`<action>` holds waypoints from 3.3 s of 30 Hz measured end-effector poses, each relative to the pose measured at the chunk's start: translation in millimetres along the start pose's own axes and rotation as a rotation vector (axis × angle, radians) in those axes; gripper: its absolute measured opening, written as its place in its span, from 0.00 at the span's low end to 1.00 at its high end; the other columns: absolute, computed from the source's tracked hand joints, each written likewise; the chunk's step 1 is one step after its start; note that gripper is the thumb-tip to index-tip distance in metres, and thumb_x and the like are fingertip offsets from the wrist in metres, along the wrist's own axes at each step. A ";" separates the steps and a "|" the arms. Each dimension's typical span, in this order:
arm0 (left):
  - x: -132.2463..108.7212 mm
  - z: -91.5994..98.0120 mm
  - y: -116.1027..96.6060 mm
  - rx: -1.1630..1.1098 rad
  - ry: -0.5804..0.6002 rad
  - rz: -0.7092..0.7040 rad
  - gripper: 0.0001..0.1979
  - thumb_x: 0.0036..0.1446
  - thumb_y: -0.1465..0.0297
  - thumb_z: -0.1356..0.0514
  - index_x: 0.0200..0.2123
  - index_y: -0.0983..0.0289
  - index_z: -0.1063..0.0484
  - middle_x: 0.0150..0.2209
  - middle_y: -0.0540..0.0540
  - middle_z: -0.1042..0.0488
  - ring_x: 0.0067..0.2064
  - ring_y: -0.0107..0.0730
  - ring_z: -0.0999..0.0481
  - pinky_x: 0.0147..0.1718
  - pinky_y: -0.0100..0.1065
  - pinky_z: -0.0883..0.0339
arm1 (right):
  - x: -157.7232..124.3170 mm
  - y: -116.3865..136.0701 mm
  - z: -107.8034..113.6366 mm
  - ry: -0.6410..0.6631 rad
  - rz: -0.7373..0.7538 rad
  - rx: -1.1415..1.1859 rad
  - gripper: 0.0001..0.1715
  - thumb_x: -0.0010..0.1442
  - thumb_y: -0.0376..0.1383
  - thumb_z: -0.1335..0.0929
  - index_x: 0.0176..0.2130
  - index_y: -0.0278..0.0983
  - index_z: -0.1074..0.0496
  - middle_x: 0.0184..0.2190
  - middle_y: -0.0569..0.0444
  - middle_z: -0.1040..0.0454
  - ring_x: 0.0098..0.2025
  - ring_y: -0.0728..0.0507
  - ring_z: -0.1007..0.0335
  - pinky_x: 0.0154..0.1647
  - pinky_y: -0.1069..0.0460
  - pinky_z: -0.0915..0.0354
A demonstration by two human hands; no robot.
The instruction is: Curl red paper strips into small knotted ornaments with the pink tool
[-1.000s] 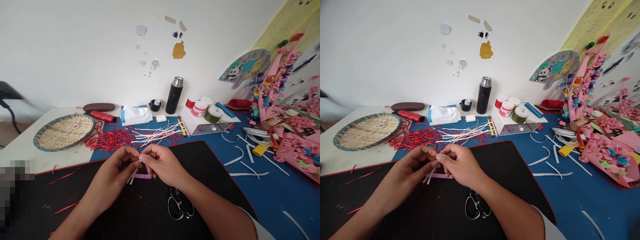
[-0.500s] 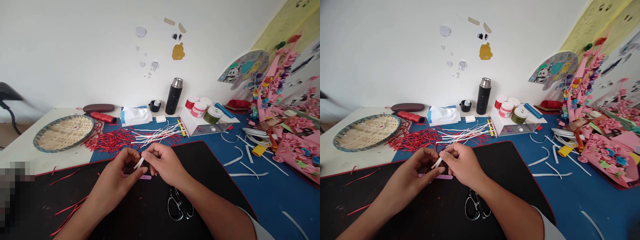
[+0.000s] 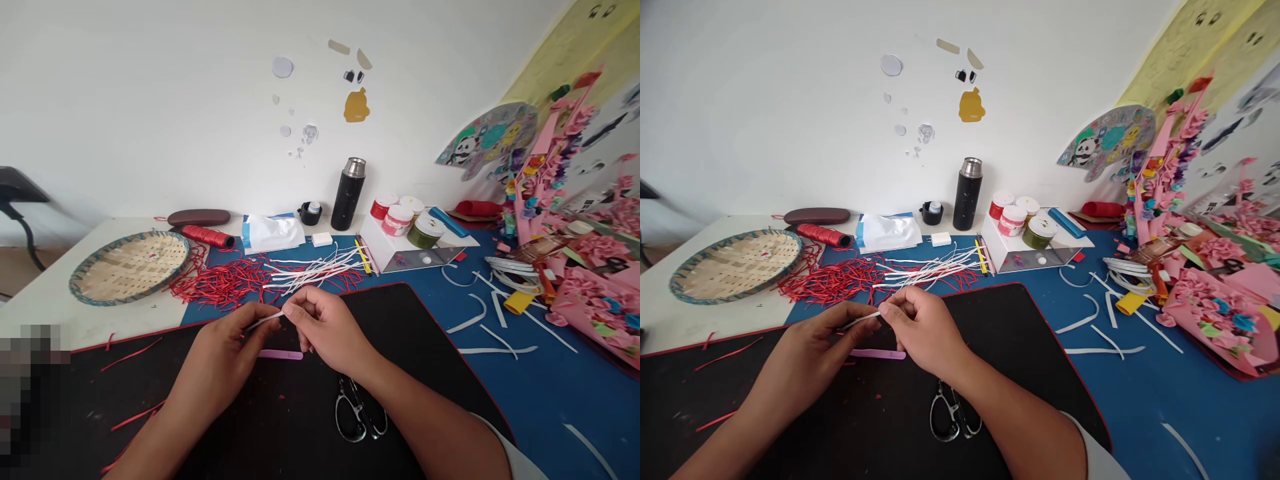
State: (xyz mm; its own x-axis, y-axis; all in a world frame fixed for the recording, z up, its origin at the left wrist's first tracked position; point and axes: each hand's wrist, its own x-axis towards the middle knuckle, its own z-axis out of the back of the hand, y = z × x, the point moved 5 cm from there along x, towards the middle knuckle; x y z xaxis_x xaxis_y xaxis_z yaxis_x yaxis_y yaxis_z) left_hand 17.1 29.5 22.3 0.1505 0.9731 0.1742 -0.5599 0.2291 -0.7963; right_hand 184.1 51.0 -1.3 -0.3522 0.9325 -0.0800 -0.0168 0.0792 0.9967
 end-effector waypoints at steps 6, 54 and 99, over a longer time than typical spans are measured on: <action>-0.5 -1.2 9.1 -0.129 0.060 0.107 0.14 0.66 0.54 0.37 0.38 0.55 0.16 0.31 0.48 0.15 0.32 0.38 0.18 0.33 0.33 0.30 | -0.9 -0.3 0.5 -0.014 0.021 -0.028 0.12 0.70 0.44 0.28 0.42 0.38 0.26 0.24 0.63 0.31 0.21 0.51 0.34 0.23 0.55 0.38; 3.6 10.5 9.3 -0.162 0.134 0.228 0.21 0.56 0.45 0.32 0.29 0.56 0.15 0.28 0.53 0.16 0.32 0.43 0.20 0.32 0.36 0.30 | -3.4 6.1 1.5 -0.011 0.004 -0.079 0.11 0.70 0.41 0.29 0.37 0.38 0.27 0.23 0.63 0.31 0.20 0.52 0.34 0.23 0.55 0.41; -6.0 13.8 -0.3 0.266 -0.192 -0.374 0.15 0.73 0.59 0.39 0.41 0.60 0.15 0.33 0.53 0.13 0.31 0.37 0.15 0.34 0.33 0.26 | 2.7 -1.6 1.3 0.032 -0.029 0.101 0.17 0.71 0.49 0.30 0.42 0.37 0.28 0.20 0.63 0.31 0.19 0.51 0.37 0.19 0.56 0.42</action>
State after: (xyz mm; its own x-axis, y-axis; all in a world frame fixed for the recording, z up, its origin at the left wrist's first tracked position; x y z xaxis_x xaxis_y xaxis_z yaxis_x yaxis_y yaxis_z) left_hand 5.1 23.9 29.5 0.2423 0.8041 0.5429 -0.6884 0.5368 -0.4879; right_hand 184.3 53.9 -3.1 -0.3830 0.9175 -0.1068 0.0666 0.1427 0.9875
